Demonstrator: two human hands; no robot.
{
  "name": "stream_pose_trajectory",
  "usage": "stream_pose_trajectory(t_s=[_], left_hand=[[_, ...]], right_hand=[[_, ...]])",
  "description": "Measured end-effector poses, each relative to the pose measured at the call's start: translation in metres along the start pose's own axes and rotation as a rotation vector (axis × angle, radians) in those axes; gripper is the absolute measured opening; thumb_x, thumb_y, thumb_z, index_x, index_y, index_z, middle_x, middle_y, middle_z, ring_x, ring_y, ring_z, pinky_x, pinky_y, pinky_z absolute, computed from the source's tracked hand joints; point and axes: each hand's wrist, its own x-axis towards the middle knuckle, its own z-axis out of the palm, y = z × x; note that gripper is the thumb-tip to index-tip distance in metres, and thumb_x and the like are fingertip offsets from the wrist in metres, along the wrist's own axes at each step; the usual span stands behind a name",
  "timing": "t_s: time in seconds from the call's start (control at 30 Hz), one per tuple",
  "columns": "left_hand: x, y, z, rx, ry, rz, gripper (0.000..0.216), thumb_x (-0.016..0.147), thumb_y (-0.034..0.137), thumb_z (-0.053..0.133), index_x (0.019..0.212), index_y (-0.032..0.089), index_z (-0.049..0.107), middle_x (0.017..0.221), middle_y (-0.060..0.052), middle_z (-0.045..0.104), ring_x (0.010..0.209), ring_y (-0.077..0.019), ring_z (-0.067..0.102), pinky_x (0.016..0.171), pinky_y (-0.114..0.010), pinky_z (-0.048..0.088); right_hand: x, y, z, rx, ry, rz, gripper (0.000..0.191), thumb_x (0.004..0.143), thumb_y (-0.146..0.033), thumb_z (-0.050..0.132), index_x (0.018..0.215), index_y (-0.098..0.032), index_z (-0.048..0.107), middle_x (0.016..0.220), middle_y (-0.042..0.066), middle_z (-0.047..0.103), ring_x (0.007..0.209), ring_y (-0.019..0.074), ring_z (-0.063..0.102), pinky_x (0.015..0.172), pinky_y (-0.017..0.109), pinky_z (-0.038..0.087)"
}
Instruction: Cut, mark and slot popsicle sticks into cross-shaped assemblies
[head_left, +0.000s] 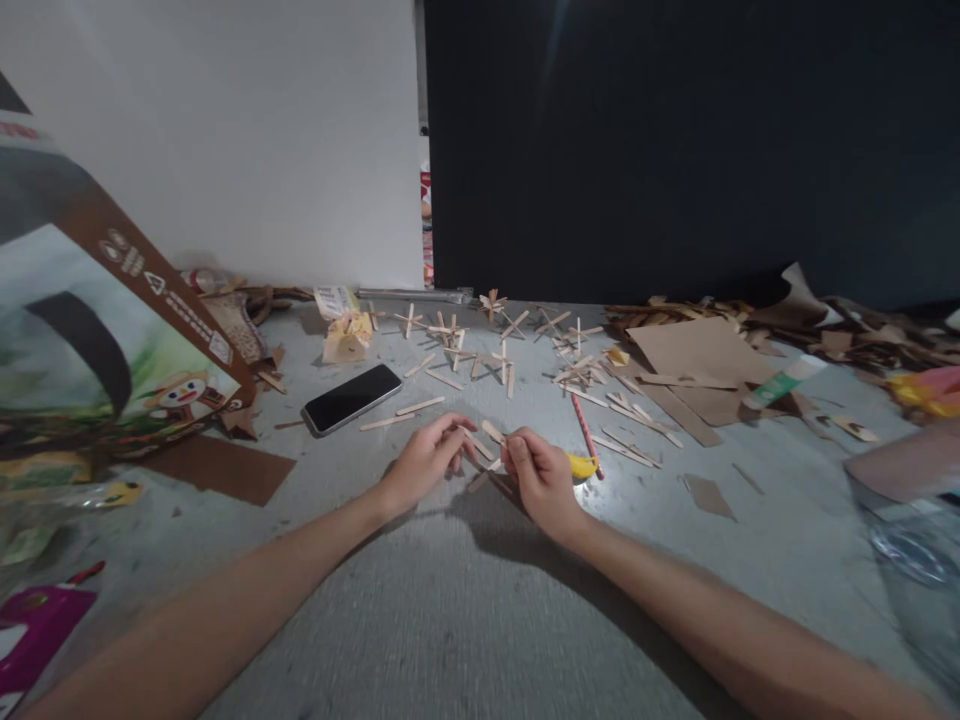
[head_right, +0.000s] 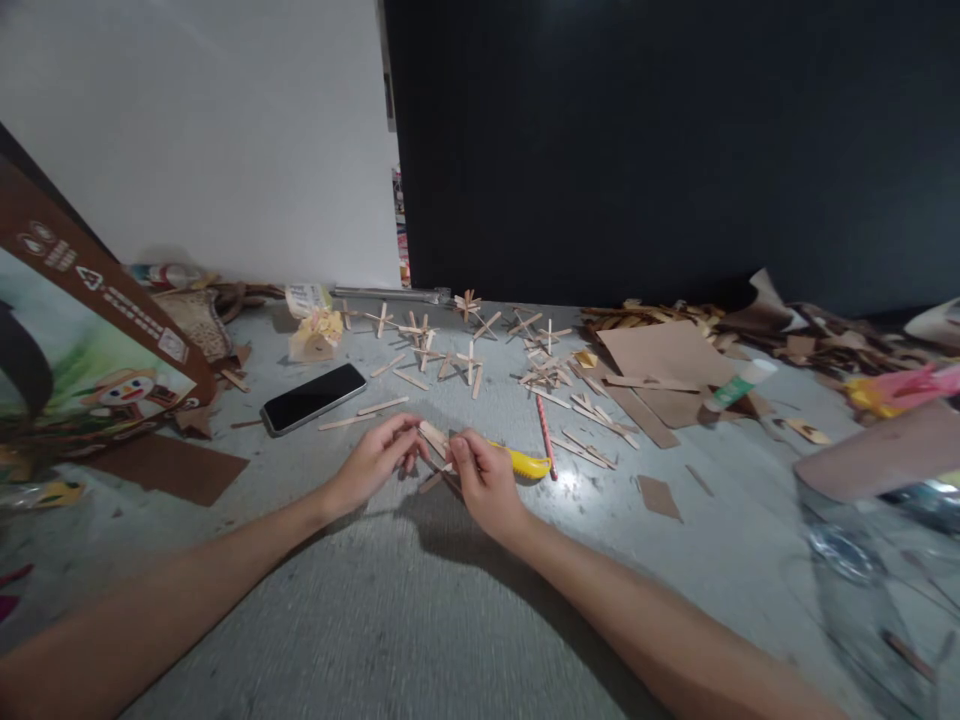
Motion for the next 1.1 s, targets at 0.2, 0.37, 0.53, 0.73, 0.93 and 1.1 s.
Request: stream_pose_trajectory(t_s=[0.2,0.37,0.53,0.73,0.93,1.1], left_hand=[[-0.005,-0.001,0.001,0.497,0.038,0.336,0.017,0.094,0.02,0.059,0.107,0.022,0.069,0.103,-0.007,0.072,0.097,-0.0227,0.065,0.089,-0.037,0.053],[-0.003,-0.003,-0.001,0.724,-0.117,0.454,0.007,0.09,0.017,0.071,0.091,0.023,0.072,0.099,-0.006,0.071,0.103,-0.0263,0.06,0.093,-0.041,0.051],[-0.008,-0.007,-0.001,0.525,0.089,0.512,0.015,0.098,0.013,0.057,0.091,0.022,0.067,0.088,-0.003,0.07,0.085,-0.0189,0.066,0.081,-0.033,0.055],[-0.015,-0.012,-0.001,0.411,0.334,0.716,0.016,0.098,0.01,0.056,0.094,0.023,0.064,0.089,-0.003,0.073,0.085,-0.016,0.071,0.077,-0.028,0.057],[-0.013,-0.014,0.0,0.387,0.426,0.598,0.013,0.096,0.012,0.058,0.094,0.024,0.063,0.09,-0.003,0.075,0.087,-0.0187,0.074,0.08,-0.032,0.058],[-0.013,-0.016,0.0,0.343,0.431,0.545,0.012,0.095,0.014,0.061,0.093,0.025,0.065,0.089,-0.003,0.077,0.085,-0.0185,0.074,0.076,-0.031,0.059]], right_hand=[[0.002,0.003,0.002,0.09,0.069,0.118,0.057,0.104,-0.068,0.045,0.07,-0.023,0.053,0.057,-0.005,0.044,0.052,0.0122,0.04,0.051,0.027,0.031],[0.006,0.0,0.005,0.211,0.117,0.217,0.059,0.098,-0.076,0.05,0.07,-0.023,0.052,0.056,-0.006,0.04,0.05,0.0121,0.035,0.047,0.027,0.03],[0.008,-0.002,0.006,0.239,0.21,0.196,0.057,0.099,-0.074,0.049,0.072,-0.025,0.048,0.06,-0.005,0.043,0.053,0.0135,0.039,0.051,0.028,0.034],[0.004,-0.002,0.004,0.268,0.191,0.093,0.048,0.104,-0.065,0.05,0.079,-0.024,0.053,0.069,-0.002,0.048,0.063,0.0156,0.046,0.062,0.03,0.039],[0.0,-0.003,-0.003,0.194,0.042,0.042,0.048,0.104,-0.061,0.051,0.075,-0.023,0.058,0.069,0.0,0.052,0.065,0.0171,0.046,0.062,0.031,0.036],[-0.001,-0.001,-0.004,0.185,-0.014,0.056,0.046,0.106,-0.057,0.05,0.078,-0.023,0.063,0.069,0.0,0.053,0.063,0.0166,0.045,0.061,0.031,0.034]])
